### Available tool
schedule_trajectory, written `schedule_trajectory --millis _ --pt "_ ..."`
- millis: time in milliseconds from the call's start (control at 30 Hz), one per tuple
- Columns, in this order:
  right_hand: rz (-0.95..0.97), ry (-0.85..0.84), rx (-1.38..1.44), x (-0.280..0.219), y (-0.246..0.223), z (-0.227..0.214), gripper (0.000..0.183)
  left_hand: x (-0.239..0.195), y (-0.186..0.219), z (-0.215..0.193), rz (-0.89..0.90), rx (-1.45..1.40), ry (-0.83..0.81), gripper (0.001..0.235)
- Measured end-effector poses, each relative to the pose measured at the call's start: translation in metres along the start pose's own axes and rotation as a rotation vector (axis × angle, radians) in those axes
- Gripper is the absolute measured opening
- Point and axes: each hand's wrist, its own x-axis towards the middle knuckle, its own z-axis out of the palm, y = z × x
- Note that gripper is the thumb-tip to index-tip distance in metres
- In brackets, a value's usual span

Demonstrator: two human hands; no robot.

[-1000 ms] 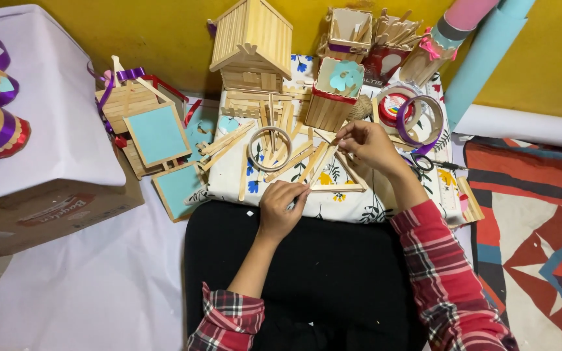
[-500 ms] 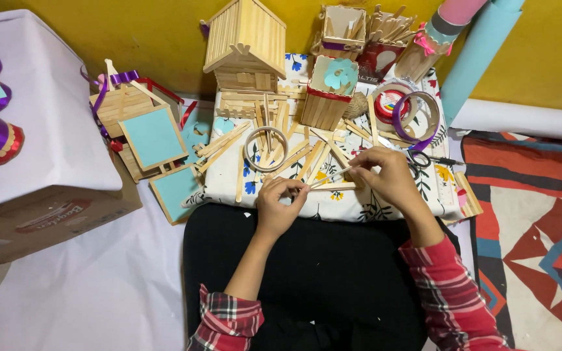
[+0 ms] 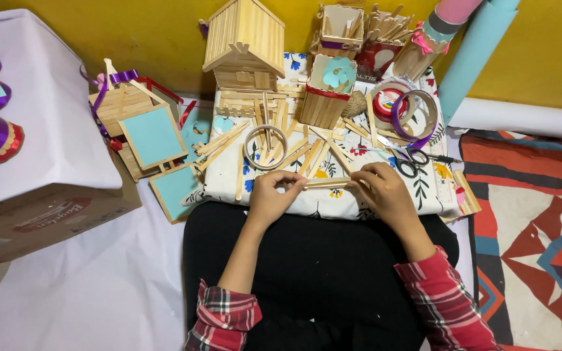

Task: The person assembles a model structure from wooden sticks by cutting pieces of tape with scissors, then using the tape to attach the wooden sticks together. The person repeatedly peels tape from the wooden sticks and aligns them by hand.

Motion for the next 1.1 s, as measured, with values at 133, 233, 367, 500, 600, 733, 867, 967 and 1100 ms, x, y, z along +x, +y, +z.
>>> schedule_trajectory --millis 133,233,367,500,600,733,867,967,1100 --pt "-0.017 0.006 -0.025 0.000 0.004 0.001 0.007 0.001 0.002 -0.002 0.017 0.018 -0.031 0.011" --pt "-0.019 -0.027 -0.021 -0.003 0.009 0.000 0.008 0.001 0.004 -0.003 0.084 0.078 -0.065 0.009" --pt "0.070 -0.088 0.090 -0.004 0.008 -0.003 0.007 -0.001 0.000 -0.002 0.187 0.139 -0.045 0.020" --pt "0.115 -0.131 0.137 -0.005 0.014 -0.001 0.008 -0.001 -0.003 -0.002 0.226 0.120 -0.045 0.033" --pt "0.125 -0.157 0.125 -0.002 0.010 -0.004 0.009 0.000 -0.005 -0.003 0.243 0.169 -0.081 0.022" --pt "0.141 -0.171 0.143 0.001 0.000 -0.010 0.009 0.002 -0.005 -0.004 0.256 0.191 -0.114 0.015" --pt "0.178 -0.172 0.176 -0.003 0.007 -0.005 0.010 0.002 -0.004 -0.005 0.264 0.204 -0.115 0.017" --pt "0.197 -0.149 0.201 -0.006 0.010 -0.002 0.012 0.003 -0.007 -0.004 0.267 0.219 -0.119 0.016" --pt "0.231 -0.069 0.286 -0.010 0.017 0.003 0.018 0.005 -0.010 -0.004 0.261 0.230 -0.123 0.012"
